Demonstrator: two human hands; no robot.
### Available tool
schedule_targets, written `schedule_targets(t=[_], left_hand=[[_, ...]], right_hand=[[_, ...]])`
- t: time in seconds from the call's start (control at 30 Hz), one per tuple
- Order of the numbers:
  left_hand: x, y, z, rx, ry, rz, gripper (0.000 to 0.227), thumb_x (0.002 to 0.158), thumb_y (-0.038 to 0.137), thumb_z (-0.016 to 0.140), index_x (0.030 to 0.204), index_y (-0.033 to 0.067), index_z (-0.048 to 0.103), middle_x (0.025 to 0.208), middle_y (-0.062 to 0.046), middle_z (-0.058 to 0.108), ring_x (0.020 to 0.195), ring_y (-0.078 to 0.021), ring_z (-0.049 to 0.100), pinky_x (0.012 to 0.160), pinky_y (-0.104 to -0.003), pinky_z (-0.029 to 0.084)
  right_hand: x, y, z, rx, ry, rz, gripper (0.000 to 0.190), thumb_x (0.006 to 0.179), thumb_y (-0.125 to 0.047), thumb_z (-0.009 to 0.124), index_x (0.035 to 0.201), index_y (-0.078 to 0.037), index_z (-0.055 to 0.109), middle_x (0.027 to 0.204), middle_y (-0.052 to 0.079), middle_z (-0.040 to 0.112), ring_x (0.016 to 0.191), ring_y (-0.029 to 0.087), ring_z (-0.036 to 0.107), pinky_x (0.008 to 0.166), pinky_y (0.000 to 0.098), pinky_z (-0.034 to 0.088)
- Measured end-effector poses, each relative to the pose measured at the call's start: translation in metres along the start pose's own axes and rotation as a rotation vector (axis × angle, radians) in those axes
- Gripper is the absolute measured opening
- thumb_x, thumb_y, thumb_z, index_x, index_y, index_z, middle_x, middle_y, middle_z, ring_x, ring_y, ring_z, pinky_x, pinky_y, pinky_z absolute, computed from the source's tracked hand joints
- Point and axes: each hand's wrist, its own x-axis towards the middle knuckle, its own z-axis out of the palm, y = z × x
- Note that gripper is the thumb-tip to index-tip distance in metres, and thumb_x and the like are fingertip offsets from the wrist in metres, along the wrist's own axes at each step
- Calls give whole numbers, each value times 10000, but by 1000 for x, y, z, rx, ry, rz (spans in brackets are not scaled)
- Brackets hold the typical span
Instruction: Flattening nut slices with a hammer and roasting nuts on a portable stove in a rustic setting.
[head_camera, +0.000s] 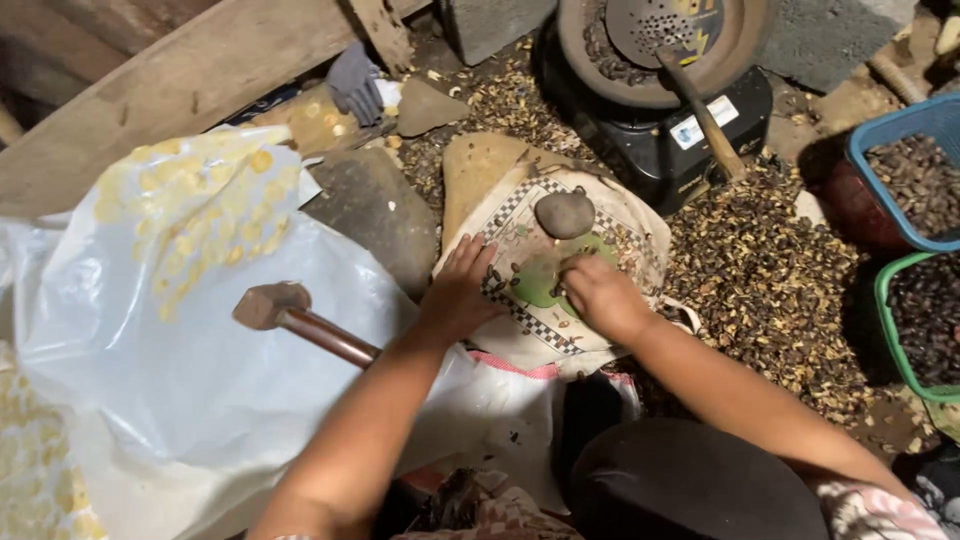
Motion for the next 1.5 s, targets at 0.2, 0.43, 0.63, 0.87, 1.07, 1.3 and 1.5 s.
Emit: schedule_targets(t=[0.2,0.43,0.63,0.87,1.07,1.3,1.5], left_hand=[[6,-16,52,-140,311,186,763,742,247,869,1389,45,521,1446,-212,502,1401,-443,421,1199,-522,342],[12,-9,62,-152,406,131,266,855,150,771,1106,121,688,1129,-98,627,1161,-355,579,1053,-476,455],[17,3,58,-87,469,123,218,888,76,710,1093,151,709,1045,-58,644,1068,-318,599,966,-451,492],[17,9,50,-158,481,87,244,825,95,752,1065,119,723,1027,-63,641,1043,-316,600,930,-448,489],[13,11,51,-187,470,78,215,844,129,773,1056,126,738,1030,-61,644,1049,-316,599,935,-450,481],[23,39,53,-124,535,-116,175,717,249,851,875,217,781,1008,-15,649,1064,-282,585,945,-480,397],[13,25,38,-104,414,-34,288,764,234,840,1044,215,774,1113,-28,624,1114,-283,565,975,-474,398]], right_hand=[[68,-12,-58,-73,157,53,502,849,-160,781,1304,-17,626,1318,305,544,1182,499,543,993,500,471],[72,41,-25,131,-68,85,522,796,-153,776,1295,-112,628,1276,192,636,1191,397,601,1024,435,486],[31,-21,-59,774,-300,996,432,961,-320,650,1357,-175,556,1058,226,749,927,370,730,725,447,564],[25,-56,-56,-107,-317,182,495,914,-419,701,1313,-142,603,1079,207,711,842,398,726,720,464,590],[41,-33,-52,89,-357,458,512,926,-430,681,1348,-158,584,1039,239,739,921,436,720,813,497,575],[12,-43,-35,-137,-295,438,479,915,-449,690,1217,-93,582,1082,271,707,842,483,704,720,535,571],[39,-61,-44,-37,-169,491,432,940,-402,700,1253,-122,602,1052,235,721,888,466,704,723,534,564]])
